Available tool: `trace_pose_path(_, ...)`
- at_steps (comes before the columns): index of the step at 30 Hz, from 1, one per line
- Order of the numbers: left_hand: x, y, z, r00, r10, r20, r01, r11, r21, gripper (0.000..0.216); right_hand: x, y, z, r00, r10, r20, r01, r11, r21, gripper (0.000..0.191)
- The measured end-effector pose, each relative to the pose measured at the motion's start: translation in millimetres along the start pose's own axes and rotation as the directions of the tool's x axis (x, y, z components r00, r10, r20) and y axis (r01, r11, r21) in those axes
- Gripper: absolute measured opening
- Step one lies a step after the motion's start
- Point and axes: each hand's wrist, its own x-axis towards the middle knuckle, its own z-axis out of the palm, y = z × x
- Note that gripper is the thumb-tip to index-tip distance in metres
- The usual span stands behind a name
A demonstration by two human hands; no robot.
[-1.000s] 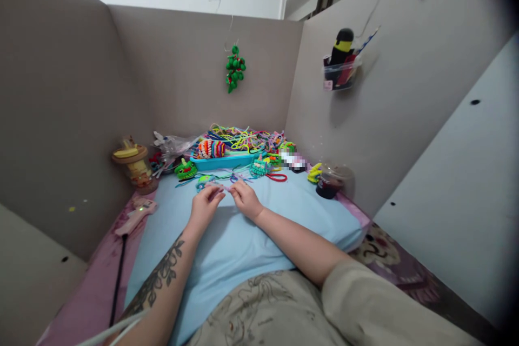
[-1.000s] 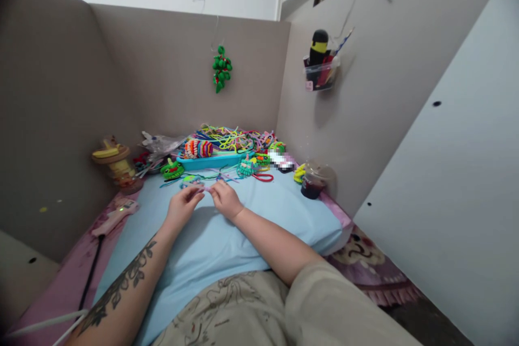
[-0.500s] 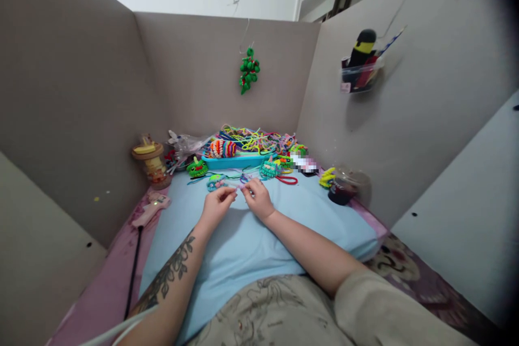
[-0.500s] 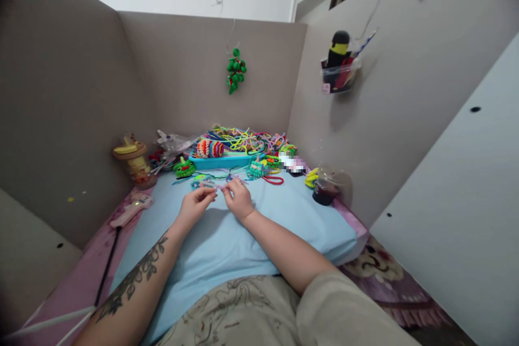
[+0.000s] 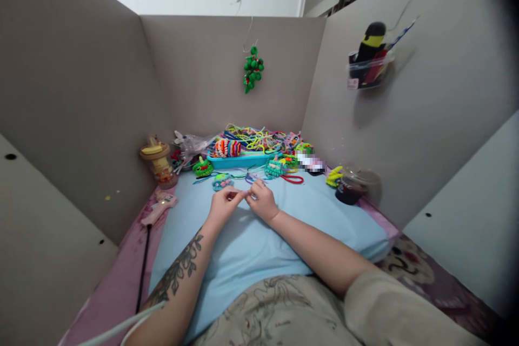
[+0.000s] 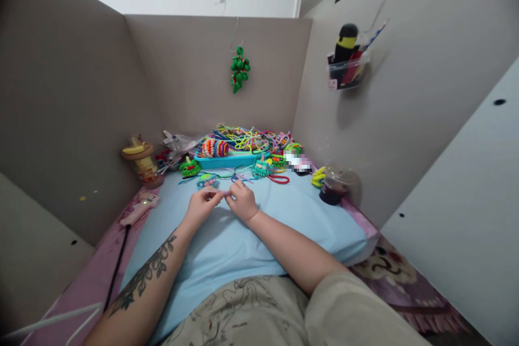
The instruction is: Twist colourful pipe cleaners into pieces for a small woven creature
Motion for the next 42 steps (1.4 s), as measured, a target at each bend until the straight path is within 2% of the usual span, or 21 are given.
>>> trace_pose_path(4,-0.7,-3.2,-1.1,1.000,-0.004,-0.013,0.004,1.000,0.024,0.029,0.2,0.5,1.9,1.000,-0.014,0.009,0.014,0.999,0.035,0.014)
trace_pose_path(7,0.2,-4.8,-2.3,0.999,0.022,-0.025,-0.021,0.999,0.035,0.026,2.6,-0.4,0.0,0.998,-0.029,0.059,0.021,0.992,0.125,0.009)
trace_pose_path(11,3.2,-3.4,-3.6,0.998,0.042,-0.037,-0.041,0.999,0.008,0.024,5.3,-1.6,-4.7,0.990,-0.056,0.130,0.024,0.972,0.234,0.025)
trace_pose_path(15,5.0,-6.2,-2.8,0.996,0.087,-0.008,-0.087,0.996,-0.004,0.023,5.7,0.6,-6.0,0.983,-0.098,0.156,0.060,0.970,0.234,0.016)
trace_pose_path(17,5.3,-9.9,-2.3,0.994,0.108,-0.011,-0.108,0.994,-0.010,0.023,5.6,2.2,-5.3,0.982,-0.099,0.161,0.062,0.973,0.222,0.019)
trace_pose_path(22,5.7,-19.3,-3.3,0.997,0.068,-0.041,-0.067,0.997,0.034,0.024,6.3,4.2,-3.8,0.995,-0.043,0.093,0.024,0.979,0.202,0.020)
trace_pose_path(28,5.6,-24.1,-1.6,1.000,0.011,-0.004,-0.011,0.997,-0.074,0.027,6.5,3.5,-6.1,1.000,0.013,0.018,-0.016,0.987,0.161,0.015)
trace_pose_path(37,4.8,-18.7,1.0,0.997,-0.072,0.009,0.073,0.991,-0.116,0.029,6.1,5.5,-5.8,0.999,0.031,-0.039,-0.027,0.994,0.107,0.008)
trace_pose_path(42,3.0,-13.0,1.9,0.999,-0.054,0.006,0.055,0.990,-0.128,0.028,5.2,8.6,-3.2,0.998,0.035,-0.051,-0.030,0.995,0.098,0.008)
